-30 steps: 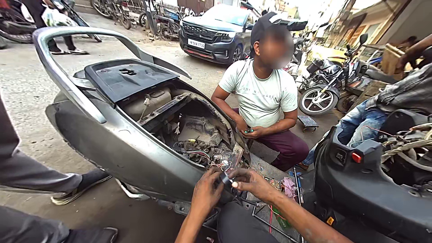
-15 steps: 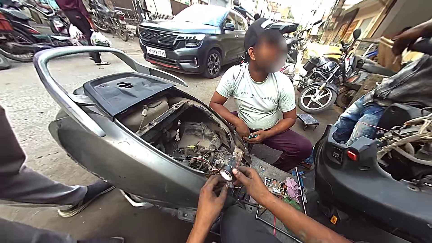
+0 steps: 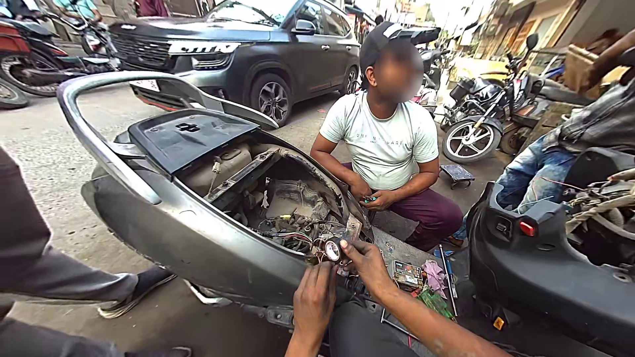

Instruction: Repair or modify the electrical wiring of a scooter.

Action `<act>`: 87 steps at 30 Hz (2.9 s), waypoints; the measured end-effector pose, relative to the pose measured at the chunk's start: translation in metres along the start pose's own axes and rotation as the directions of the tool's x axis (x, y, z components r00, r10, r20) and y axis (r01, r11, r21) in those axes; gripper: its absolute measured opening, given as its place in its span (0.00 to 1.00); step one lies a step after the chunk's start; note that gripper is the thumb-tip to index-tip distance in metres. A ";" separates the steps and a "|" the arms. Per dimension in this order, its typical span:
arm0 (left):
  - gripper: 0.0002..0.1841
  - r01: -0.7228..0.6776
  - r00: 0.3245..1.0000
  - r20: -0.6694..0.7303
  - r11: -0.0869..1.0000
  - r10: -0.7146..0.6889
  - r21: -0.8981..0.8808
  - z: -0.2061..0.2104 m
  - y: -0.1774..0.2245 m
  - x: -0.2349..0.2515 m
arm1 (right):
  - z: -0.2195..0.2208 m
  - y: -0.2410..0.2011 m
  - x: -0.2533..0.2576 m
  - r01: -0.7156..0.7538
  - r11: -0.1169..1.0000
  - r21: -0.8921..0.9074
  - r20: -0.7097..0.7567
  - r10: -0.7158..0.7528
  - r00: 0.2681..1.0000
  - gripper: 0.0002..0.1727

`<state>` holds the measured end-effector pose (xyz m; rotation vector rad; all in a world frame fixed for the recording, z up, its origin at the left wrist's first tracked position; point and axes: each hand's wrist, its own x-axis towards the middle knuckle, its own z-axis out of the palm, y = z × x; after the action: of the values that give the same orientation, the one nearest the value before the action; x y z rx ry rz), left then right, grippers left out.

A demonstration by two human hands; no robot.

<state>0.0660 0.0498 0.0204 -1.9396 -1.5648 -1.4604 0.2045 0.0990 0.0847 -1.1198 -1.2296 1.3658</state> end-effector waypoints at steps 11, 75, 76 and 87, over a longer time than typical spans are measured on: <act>0.09 -0.224 0.967 -0.094 0.967 0.236 0.121 -0.003 -0.021 0.009 | 0.010 -0.018 0.018 -0.016 0.991 -0.133 0.056 0.024 0.998 0.18; 0.08 0.707 0.705 0.492 0.443 -0.512 -0.552 -0.037 -0.016 0.043 | -0.004 0.044 -0.001 0.664 0.387 -0.640 0.357 -0.616 0.702 0.13; 0.07 0.676 0.737 0.449 0.561 -0.506 -0.478 -0.037 -0.017 0.041 | -0.006 0.043 -0.005 0.665 0.425 -0.615 0.371 -0.587 0.719 0.12; 0.11 0.245 0.964 0.144 0.956 -0.223 -0.158 -0.022 -0.013 0.029 | -0.019 0.009 -0.032 0.312 0.888 -0.338 0.390 -0.170 0.905 0.18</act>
<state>0.0410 0.0565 0.0489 -2.0332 -1.8325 -1.6483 0.2270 0.0695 0.0758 -0.9616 -1.9084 1.1809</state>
